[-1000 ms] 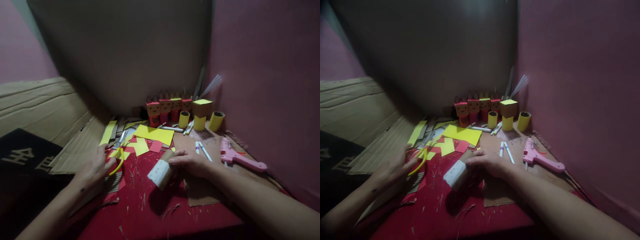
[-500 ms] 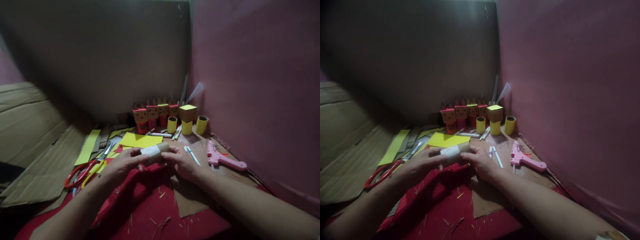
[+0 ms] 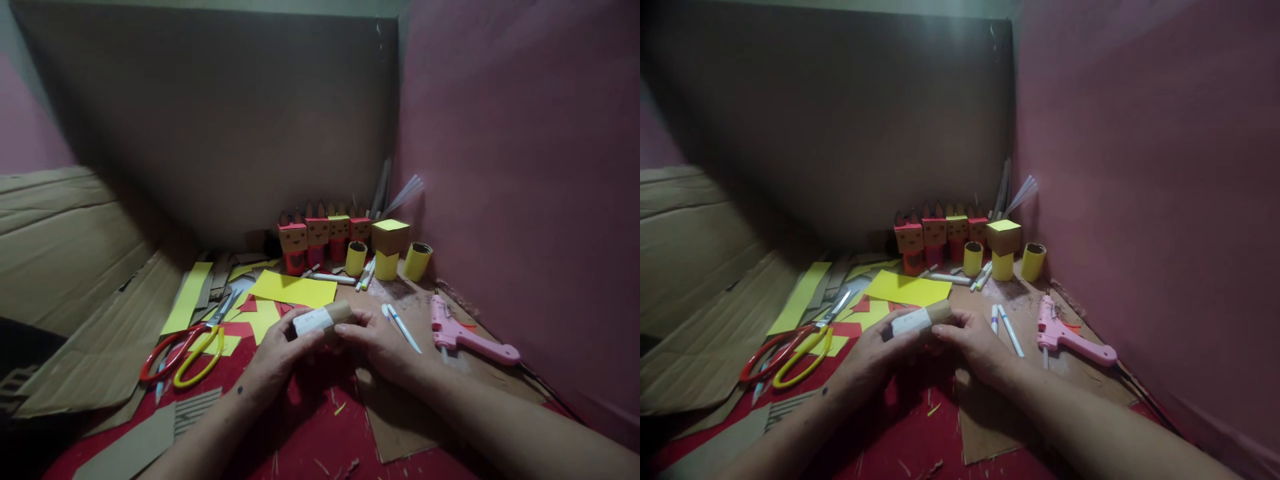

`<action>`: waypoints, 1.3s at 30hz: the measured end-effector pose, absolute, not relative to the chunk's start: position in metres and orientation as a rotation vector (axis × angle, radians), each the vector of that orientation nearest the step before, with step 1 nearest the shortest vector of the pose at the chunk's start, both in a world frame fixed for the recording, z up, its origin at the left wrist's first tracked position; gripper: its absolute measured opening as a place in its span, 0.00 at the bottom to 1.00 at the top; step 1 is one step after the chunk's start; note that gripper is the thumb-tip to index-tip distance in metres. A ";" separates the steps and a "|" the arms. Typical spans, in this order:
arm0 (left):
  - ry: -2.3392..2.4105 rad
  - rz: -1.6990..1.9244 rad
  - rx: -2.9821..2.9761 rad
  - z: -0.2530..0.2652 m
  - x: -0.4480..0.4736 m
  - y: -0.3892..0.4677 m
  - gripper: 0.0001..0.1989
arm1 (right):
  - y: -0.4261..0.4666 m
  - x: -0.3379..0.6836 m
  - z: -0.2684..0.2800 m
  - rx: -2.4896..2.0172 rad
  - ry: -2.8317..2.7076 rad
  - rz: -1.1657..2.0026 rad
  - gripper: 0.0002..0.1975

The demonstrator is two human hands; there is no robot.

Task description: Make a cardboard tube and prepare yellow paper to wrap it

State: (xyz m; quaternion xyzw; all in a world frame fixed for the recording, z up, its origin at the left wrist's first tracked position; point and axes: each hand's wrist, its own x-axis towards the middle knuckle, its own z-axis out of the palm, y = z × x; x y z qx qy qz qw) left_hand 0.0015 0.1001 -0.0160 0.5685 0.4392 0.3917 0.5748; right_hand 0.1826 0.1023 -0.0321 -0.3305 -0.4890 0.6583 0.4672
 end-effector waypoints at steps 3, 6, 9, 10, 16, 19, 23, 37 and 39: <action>1.076 0.940 1.317 -0.013 0.002 0.097 0.24 | 0.101 0.184 -0.029 -0.867 -1.184 1.588 0.14; 1.086 0.971 1.263 -0.015 0.002 0.098 0.24 | 0.101 0.188 -0.024 -0.966 -1.138 1.427 0.12; 1.041 0.960 1.238 -0.020 0.001 0.100 0.25 | 0.103 0.193 -0.017 -1.037 -1.091 1.247 0.09; 1.031 0.951 1.247 -0.021 0.001 0.100 0.26 | 0.104 0.195 -0.014 -1.034 -1.088 1.210 0.09; 0.919 0.881 1.389 -0.029 0.000 0.098 0.27 | 0.098 0.197 0.002 -0.979 -1.060 1.106 0.08; 0.882 0.838 1.468 -0.033 -0.001 0.095 0.30 | 0.093 0.200 0.015 -0.960 -1.042 1.116 0.06; 0.849 0.740 1.524 -0.035 -0.002 0.092 0.31 | 0.092 0.207 0.032 -0.969 -1.056 1.073 0.05; 0.781 0.569 1.525 -0.024 0.000 0.084 0.30 | 0.181 0.165 0.001 -1.470 -2.423 0.284 0.25; 0.765 0.553 1.524 -0.024 0.000 0.082 0.29 | 0.188 0.154 -0.006 -1.523 -2.589 0.081 0.31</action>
